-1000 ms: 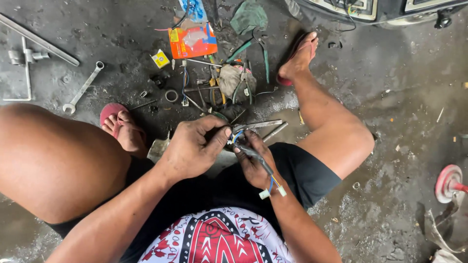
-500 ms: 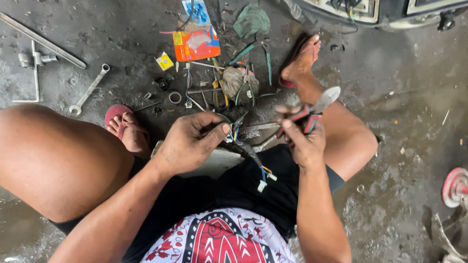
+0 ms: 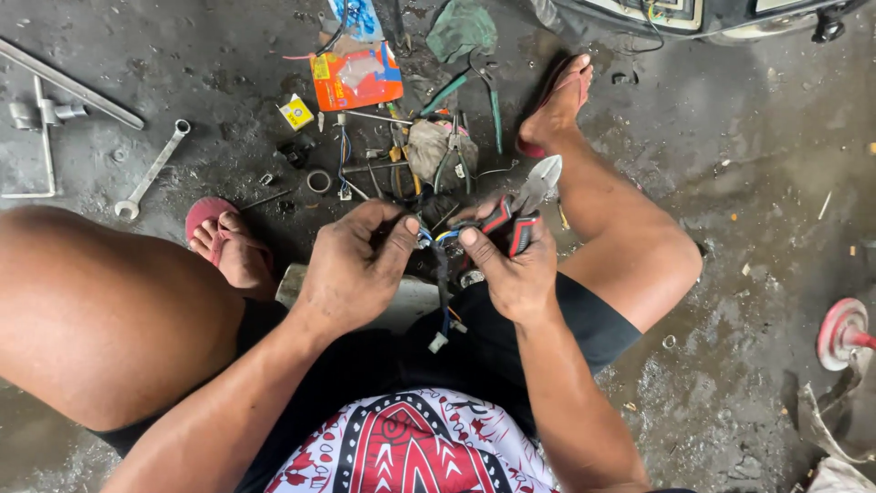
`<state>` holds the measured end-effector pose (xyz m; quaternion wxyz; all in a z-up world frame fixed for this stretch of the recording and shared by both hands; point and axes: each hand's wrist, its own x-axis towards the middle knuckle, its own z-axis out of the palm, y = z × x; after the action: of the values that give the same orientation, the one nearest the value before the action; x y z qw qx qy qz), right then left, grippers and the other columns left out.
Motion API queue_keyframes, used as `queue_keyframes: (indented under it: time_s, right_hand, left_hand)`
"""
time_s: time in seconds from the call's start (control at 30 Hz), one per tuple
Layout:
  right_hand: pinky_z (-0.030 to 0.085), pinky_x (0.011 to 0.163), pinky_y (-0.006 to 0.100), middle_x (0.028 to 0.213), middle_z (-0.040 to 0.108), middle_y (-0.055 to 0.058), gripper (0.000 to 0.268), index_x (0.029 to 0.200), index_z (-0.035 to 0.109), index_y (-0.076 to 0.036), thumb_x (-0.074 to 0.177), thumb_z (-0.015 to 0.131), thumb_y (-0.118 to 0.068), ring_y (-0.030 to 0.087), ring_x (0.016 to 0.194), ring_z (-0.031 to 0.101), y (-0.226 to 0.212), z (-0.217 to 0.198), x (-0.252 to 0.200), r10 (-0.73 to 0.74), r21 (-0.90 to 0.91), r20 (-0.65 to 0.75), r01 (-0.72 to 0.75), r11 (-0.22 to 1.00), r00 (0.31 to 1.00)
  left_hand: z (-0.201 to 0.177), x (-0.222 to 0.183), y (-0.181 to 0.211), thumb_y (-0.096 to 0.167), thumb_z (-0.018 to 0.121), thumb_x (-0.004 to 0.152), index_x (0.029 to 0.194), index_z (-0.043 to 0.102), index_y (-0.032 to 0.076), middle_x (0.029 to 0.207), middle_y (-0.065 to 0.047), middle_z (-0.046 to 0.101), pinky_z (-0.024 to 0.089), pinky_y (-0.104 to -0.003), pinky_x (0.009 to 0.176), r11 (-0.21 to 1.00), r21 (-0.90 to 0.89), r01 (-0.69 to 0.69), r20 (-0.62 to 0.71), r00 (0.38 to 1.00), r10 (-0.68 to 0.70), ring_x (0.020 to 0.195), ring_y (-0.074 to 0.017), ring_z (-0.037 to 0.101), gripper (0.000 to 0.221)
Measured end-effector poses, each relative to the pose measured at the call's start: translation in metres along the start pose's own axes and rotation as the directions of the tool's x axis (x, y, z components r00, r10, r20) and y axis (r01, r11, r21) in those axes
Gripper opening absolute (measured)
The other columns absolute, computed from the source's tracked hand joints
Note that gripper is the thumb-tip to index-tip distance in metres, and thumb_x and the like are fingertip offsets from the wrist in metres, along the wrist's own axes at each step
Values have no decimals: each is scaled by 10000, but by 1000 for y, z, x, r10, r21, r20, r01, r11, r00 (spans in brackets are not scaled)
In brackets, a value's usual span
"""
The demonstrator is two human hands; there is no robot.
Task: Repairing and connecting electrical wiring on a motorcycle using pliers
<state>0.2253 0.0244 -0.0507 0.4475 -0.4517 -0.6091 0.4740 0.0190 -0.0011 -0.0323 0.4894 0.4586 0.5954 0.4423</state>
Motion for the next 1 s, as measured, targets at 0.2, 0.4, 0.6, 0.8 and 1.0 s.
queue_keyframes:
  time_s: [0.2, 0.4, 0.6, 0.8, 1.0]
  right_hand:
    - [569, 859, 378, 940, 753, 187, 143, 1023, 607, -17, 956, 710, -90, 277, 907, 747, -14, 8, -6, -74, -64, -84, 69, 996, 994]
    - [585, 908, 425, 962, 668, 212, 205, 1034, 479, 18, 956, 666, 49, 344, 967, 746, -6, 10, -12, -183, 41, -96, 187, 981, 978]
    - [577, 896, 432, 961, 694, 231, 176, 1055, 506, 43, 969, 659, 25, 324, 958, 734, -23, 9, -11, -178, -36, -83, 175, 984, 981]
    - [589, 812, 387, 926, 717, 211, 154, 1024, 553, 21, 962, 684, -30, 305, 868, 757, -31, 17, -25, -238, -269, -164, 189, 945, 957]
    - [592, 827, 387, 917, 686, 205, 159, 1008, 540, 26, 950, 687, 13, 275, 871, 741, -26, 14, -39, -248, -251, -261, 182, 951, 933]
  left_hand:
    - [-1, -2, 6, 186, 628, 996, 970, 752, 56, 645, -147, 651, 475, -334, 511, 1000, 19, -22, -37, 999, 23, 591, -193, 602, 182]
    - [-6, 0, 23, 148, 556, 1031, 1060, 737, 6, 812, -207, 707, 566, -393, 667, 977, -112, -183, 54, 980, 190, 766, -247, 675, 231]
    - [-7, -3, 21, 136, 630, 1007, 1001, 736, -5, 808, -227, 699, 590, -446, 687, 953, -68, -297, 143, 942, 304, 793, -398, 739, 176]
    - [-4, -2, 14, 141, 575, 1031, 990, 729, -10, 770, -223, 676, 569, -448, 670, 982, -38, -185, 102, 977, 188, 760, -360, 726, 220]
    - [-6, 1, 16, 162, 561, 1042, 971, 737, 12, 718, -130, 659, 546, -372, 650, 992, -101, -72, 53, 996, 78, 697, -189, 623, 242]
